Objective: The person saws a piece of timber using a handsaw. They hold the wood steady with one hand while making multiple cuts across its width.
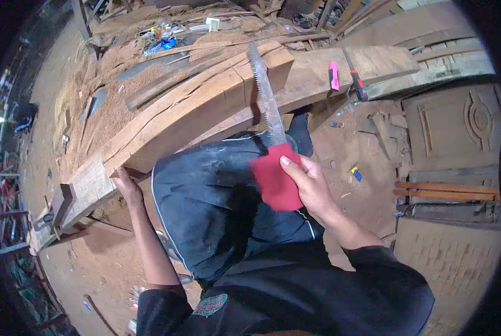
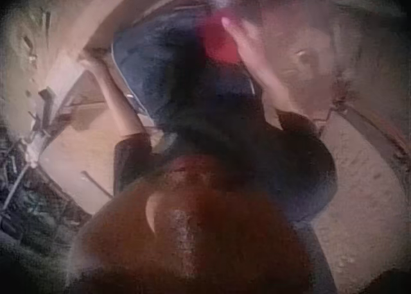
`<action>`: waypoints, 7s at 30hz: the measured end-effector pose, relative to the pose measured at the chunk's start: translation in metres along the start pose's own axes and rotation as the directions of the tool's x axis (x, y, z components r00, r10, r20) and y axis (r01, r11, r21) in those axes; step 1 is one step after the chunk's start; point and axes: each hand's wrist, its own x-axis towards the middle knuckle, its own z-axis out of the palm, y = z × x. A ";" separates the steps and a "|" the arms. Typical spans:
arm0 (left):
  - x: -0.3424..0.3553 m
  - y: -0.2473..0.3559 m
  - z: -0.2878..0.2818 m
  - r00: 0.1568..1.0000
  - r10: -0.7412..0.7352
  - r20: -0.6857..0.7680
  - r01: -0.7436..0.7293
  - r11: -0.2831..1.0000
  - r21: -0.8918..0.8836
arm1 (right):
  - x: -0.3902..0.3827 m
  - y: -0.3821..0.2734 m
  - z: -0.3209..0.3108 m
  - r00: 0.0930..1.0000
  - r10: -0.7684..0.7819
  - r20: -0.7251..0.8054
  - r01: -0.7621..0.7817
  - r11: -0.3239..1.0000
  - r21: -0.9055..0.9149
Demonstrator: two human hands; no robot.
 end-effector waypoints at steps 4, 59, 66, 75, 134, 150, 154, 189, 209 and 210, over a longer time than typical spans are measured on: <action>0.002 0.001 0.007 0.997 -0.073 0.019 0.074 0.996 -0.057 | -0.024 -0.013 0.020 0.825 -0.513 -0.239 0.533 0.845 0.028; 0.038 0.144 0.015 0.908 -0.418 -0.008 0.401 0.866 0.298 | 0.028 0.079 -0.021 0.948 -0.299 0.111 0.308 0.949 -0.069; 0.047 0.127 -0.009 0.785 -0.600 0.150 0.544 0.785 0.296 | 0.028 0.077 -0.014 0.959 -0.238 0.155 0.222 0.968 0.114; 0.034 0.162 0.007 0.769 -0.602 0.214 0.518 0.784 0.343 | 0.026 0.069 -0.020 0.956 -0.193 0.221 0.203 0.979 -0.023; -0.002 0.122 0.037 0.999 -0.049 0.021 0.039 0.947 0.320 | -0.005 0.024 0.027 0.976 -0.193 -0.100 0.186 0.980 -0.073; 0.012 0.141 0.064 0.942 0.259 0.216 -0.322 0.506 0.800 | -0.006 0.009 0.031 0.950 -0.204 -0.236 0.228 0.971 0.078; 0.023 0.141 0.088 0.898 0.234 0.373 -0.440 0.514 0.736 | 0.014 0.025 0.023 0.988 0.080 -0.129 -0.074 0.996 0.056; -0.136 0.248 0.160 0.792 -0.241 0.561 0.370 0.920 -0.126 | 0.039 0.012 0.059 0.883 -0.434 0.179 0.449 0.892 -0.051; -0.132 0.253 0.190 0.817 0.053 0.574 -0.442 0.697 0.565 | 0.038 0.033 0.005 0.982 -0.184 -0.049 0.190 0.934 0.301; -0.123 0.246 0.185 0.845 0.137 0.517 -0.447 0.712 0.542 | 0.036 0.035 -0.003 0.981 -0.187 -0.046 0.192 0.935 0.297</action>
